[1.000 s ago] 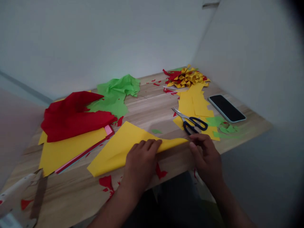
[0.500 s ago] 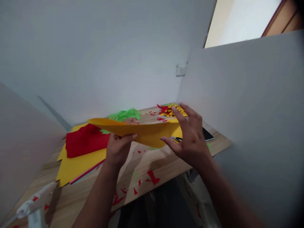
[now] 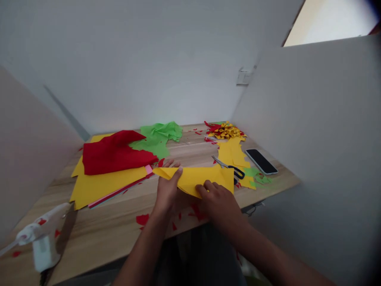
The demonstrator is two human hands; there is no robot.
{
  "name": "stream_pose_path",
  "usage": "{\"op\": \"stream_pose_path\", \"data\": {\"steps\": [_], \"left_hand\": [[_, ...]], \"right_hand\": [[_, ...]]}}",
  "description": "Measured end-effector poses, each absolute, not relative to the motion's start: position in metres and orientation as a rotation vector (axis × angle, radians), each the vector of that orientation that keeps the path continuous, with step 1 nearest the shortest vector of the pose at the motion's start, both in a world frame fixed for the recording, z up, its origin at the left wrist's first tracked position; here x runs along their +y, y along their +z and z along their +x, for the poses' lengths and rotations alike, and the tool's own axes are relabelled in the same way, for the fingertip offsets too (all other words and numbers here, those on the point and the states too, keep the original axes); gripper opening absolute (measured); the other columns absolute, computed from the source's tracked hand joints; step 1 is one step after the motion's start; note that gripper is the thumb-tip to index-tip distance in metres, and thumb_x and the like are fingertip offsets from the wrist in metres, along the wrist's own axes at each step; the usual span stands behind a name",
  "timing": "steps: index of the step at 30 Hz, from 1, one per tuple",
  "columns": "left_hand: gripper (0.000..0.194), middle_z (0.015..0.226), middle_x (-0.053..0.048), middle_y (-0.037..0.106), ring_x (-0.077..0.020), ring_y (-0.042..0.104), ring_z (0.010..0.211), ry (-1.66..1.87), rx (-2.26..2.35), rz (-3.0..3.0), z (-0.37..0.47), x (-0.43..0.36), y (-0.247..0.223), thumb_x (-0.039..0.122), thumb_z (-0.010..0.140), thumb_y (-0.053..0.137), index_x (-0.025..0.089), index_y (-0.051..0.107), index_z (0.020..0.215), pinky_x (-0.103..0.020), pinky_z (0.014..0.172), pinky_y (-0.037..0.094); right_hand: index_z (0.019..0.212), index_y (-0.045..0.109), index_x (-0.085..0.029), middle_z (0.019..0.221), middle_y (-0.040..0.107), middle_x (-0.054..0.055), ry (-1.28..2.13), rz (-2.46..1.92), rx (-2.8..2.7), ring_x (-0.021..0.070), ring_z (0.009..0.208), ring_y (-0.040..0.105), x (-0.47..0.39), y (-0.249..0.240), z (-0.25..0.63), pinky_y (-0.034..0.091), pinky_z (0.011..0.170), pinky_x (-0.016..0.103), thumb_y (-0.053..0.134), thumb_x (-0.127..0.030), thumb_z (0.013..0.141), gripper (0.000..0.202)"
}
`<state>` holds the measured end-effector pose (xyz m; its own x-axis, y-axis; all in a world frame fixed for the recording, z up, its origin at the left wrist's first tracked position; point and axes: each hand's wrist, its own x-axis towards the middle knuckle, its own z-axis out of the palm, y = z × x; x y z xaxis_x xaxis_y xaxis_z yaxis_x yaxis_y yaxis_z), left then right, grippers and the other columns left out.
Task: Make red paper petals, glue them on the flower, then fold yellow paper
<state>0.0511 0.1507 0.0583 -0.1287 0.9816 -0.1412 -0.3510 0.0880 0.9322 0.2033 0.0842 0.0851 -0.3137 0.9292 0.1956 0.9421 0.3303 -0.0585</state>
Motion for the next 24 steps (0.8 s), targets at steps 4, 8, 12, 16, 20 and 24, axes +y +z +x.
{"op": "stream_pose_path", "data": {"steps": [4,8,12,16,20,24], "left_hand": [[0.048,0.109,-0.011,0.070,-0.0195,0.069,0.088,1.345,1.070,0.789,0.048,0.174,0.071,0.033,0.073,0.076,0.014,0.064,0.116,-0.028,0.075,0.055],[0.051,0.102,-0.009,0.074,-0.0187,0.070,0.083,1.194,0.940,0.863,0.021,0.190,0.099,0.030,0.069,0.083,0.015,0.065,0.114,-0.028,0.073,0.056],[0.038,0.087,-0.008,0.076,-0.0179,0.070,0.071,1.139,0.846,0.911,0.002,0.207,0.125,0.034,0.069,0.083,0.014,0.069,0.097,-0.026,0.065,0.056],[0.032,0.075,-0.006,0.074,-0.0176,0.067,0.058,1.160,0.947,0.898,0.006,0.230,0.126,0.040,0.069,0.081,0.016,0.066,0.085,-0.027,0.055,0.054],[0.035,0.077,-0.009,0.075,-0.0203,0.069,0.063,1.014,0.952,0.932,0.019,0.252,0.098,0.026,0.057,0.088,0.014,0.068,0.083,-0.031,0.062,0.056],[0.045,0.085,-0.008,0.075,-0.0190,0.069,0.068,1.000,0.942,0.939,0.025,0.269,0.064,0.026,0.056,0.087,0.014,0.067,0.095,-0.029,0.066,0.054]], "right_hand": [[0.120,0.063,-0.020,0.109,0.066,0.011,0.118,-1.552,-2.279,0.0284,0.102,0.061,0.095,0.108,0.219,0.050,0.089,0.044,0.062,-0.047,0.089,0.042],[0.125,0.060,-0.021,0.123,0.062,0.013,0.072,-1.520,-2.099,0.0298,0.118,0.056,0.128,0.138,0.240,0.047,0.099,0.050,0.058,-0.045,0.091,0.041],[0.129,0.058,-0.023,0.136,0.057,0.014,0.244,-1.456,-1.985,0.0318,0.129,0.050,0.170,0.154,0.242,0.043,0.104,0.053,0.061,-0.050,0.087,0.049],[0.128,0.058,-0.022,0.108,0.071,0.011,1.388,-1.302,-1.799,0.0214,0.088,0.070,0.213,0.143,0.233,0.057,0.076,0.037,0.048,-0.059,0.093,0.052],[0.110,0.066,-0.020,0.094,0.074,0.006,1.912,-1.110,-1.450,0.0158,0.072,0.067,0.253,0.097,0.218,0.052,0.062,0.026,0.058,-0.063,0.085,0.049],[0.087,0.068,-0.017,0.074,0.071,0.001,1.854,-1.102,-1.337,0.0154,0.064,0.064,0.283,0.051,0.197,0.048,0.061,0.025,0.080,-0.051,0.069,0.041]]}}
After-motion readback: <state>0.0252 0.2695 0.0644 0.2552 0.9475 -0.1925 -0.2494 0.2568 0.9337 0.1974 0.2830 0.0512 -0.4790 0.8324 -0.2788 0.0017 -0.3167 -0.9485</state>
